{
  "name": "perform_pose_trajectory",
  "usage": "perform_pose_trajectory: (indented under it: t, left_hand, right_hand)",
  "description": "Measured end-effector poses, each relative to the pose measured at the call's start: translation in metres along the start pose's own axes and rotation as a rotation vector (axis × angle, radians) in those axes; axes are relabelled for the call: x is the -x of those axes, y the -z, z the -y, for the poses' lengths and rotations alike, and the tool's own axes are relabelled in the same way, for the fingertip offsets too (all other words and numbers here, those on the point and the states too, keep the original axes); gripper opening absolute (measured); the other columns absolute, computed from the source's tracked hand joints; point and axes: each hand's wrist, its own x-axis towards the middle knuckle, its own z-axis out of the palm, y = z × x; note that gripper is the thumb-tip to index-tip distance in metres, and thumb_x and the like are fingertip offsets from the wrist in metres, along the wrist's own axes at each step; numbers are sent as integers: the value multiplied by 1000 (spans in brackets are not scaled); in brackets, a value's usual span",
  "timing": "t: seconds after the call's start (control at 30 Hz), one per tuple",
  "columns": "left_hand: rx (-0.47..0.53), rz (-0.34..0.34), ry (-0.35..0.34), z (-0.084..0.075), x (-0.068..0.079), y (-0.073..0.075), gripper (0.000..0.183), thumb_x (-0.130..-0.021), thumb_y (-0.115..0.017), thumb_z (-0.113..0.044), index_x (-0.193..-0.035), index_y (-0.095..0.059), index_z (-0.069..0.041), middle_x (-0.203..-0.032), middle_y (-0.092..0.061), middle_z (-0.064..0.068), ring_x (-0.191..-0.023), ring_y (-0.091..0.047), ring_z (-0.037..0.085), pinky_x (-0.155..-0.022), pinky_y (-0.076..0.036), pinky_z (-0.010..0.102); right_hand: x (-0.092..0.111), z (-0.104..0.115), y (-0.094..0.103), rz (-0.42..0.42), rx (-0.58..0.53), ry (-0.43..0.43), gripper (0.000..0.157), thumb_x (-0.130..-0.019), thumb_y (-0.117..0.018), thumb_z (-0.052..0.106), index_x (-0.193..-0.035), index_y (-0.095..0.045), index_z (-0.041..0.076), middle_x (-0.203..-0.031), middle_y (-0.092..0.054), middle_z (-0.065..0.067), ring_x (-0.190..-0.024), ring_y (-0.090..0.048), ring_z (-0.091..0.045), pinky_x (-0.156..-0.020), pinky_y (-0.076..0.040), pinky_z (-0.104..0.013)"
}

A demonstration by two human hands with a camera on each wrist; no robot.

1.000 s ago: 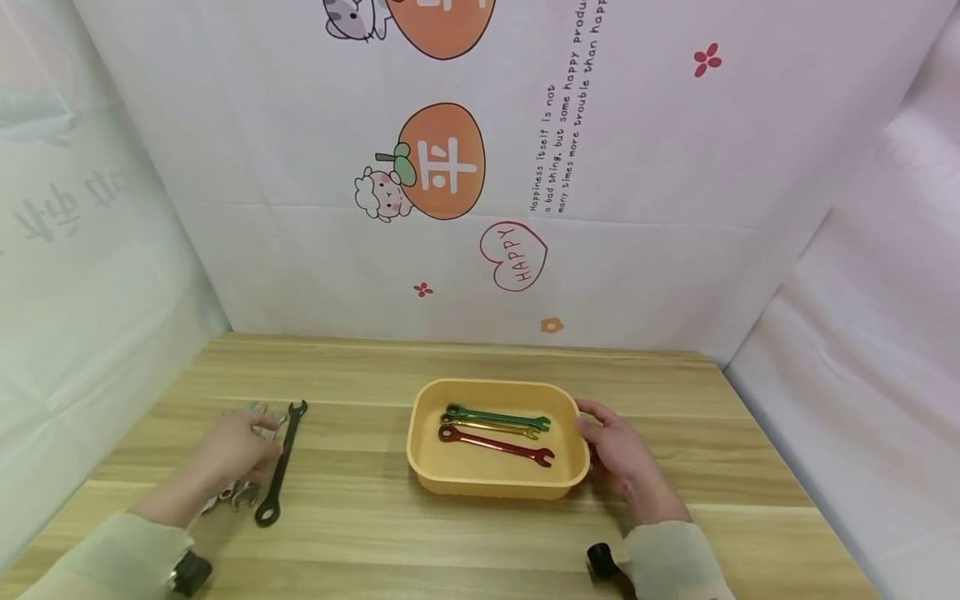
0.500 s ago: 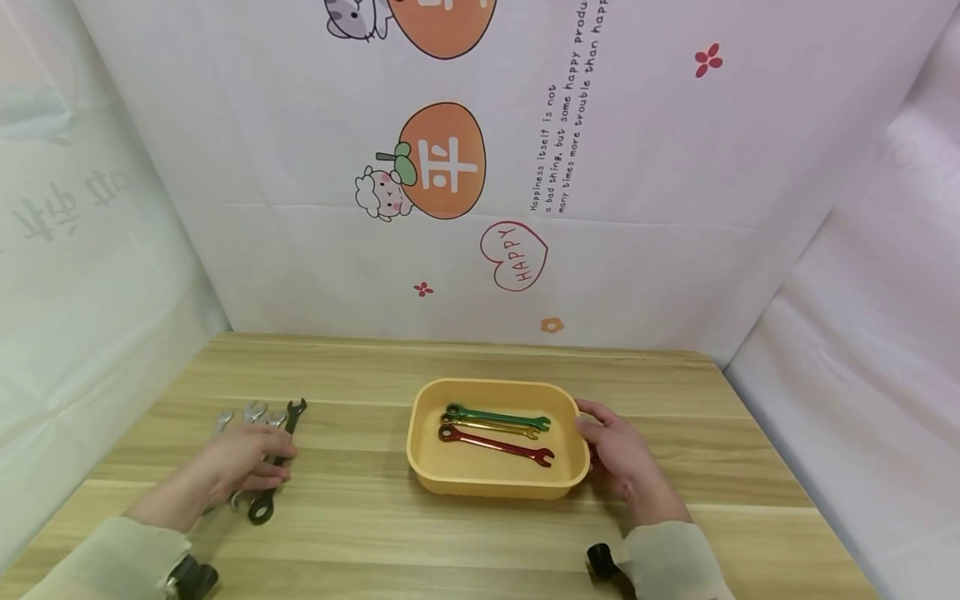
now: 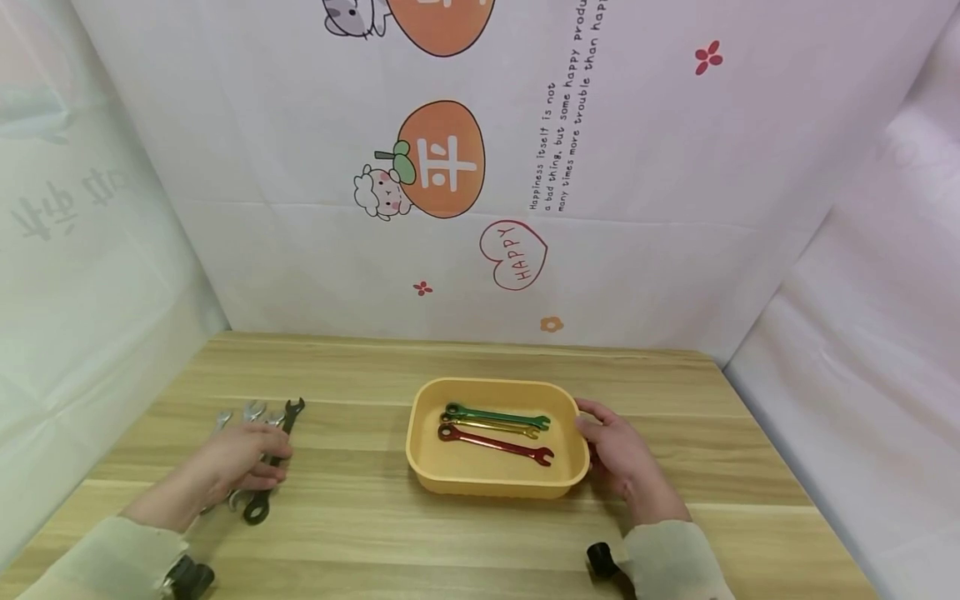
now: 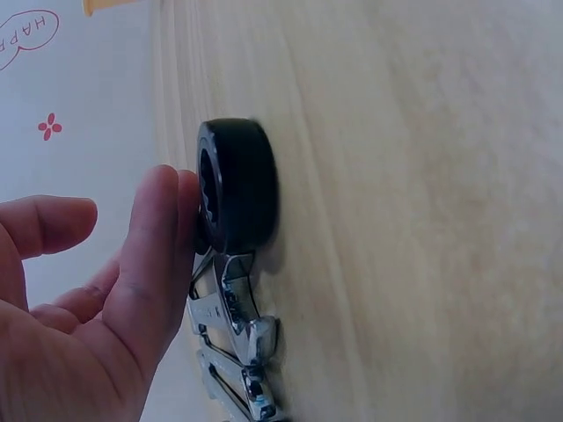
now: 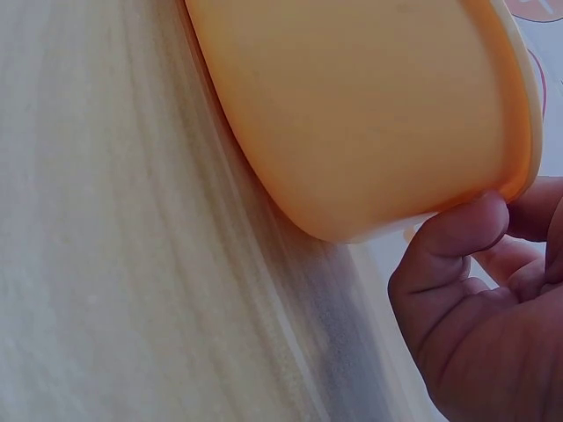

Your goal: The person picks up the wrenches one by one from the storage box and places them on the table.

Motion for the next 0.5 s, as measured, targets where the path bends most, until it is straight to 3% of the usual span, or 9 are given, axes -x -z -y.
perform_pose_trajectory:
  t: [0.17,0.27,0.43,0.5]
  left_hand:
    - [17,28,-24,-6,-2,-2,54,-103,-50,-12,-143,-29,17,-120,-57,28,-88,-67,32,-74,-60,39]
    - [75,106,-87,-14,-4,-6,64,-104,-52,-20,-151,-22,11,-135,-49,33,-103,-65,39,-84,-57,45]
    - [192,344,-296,-30,-10,-22,69,-108,-46,-21,-161,-3,-12,-155,-24,32,-132,-41,47,-105,-40,52]
    - [141,402,-403,-39,-11,-33,75,-107,-48,-18,-161,3,-25,-158,-24,26,-137,-35,44,-108,-37,48]
  right_hand:
    - [-1,1,0,-7,-6,-6,42,-106,-49,21,-148,-47,14,-118,-58,-20,-85,-62,-23,-64,-54,-31]
    - [-1,1,0,-11,-6,-10,43,-106,-50,21,-148,-47,14,-120,-58,-19,-87,-62,-23,-65,-55,-31]
    - [-1,1,0,-12,-10,-19,43,-106,-49,20,-148,-47,14,-122,-57,-20,-89,-61,-24,-66,-55,-31]
    - [-1,1,0,-13,-12,-21,43,-106,-49,20,-148,-46,14,-124,-56,-20,-92,-61,-24,-68,-55,-32]
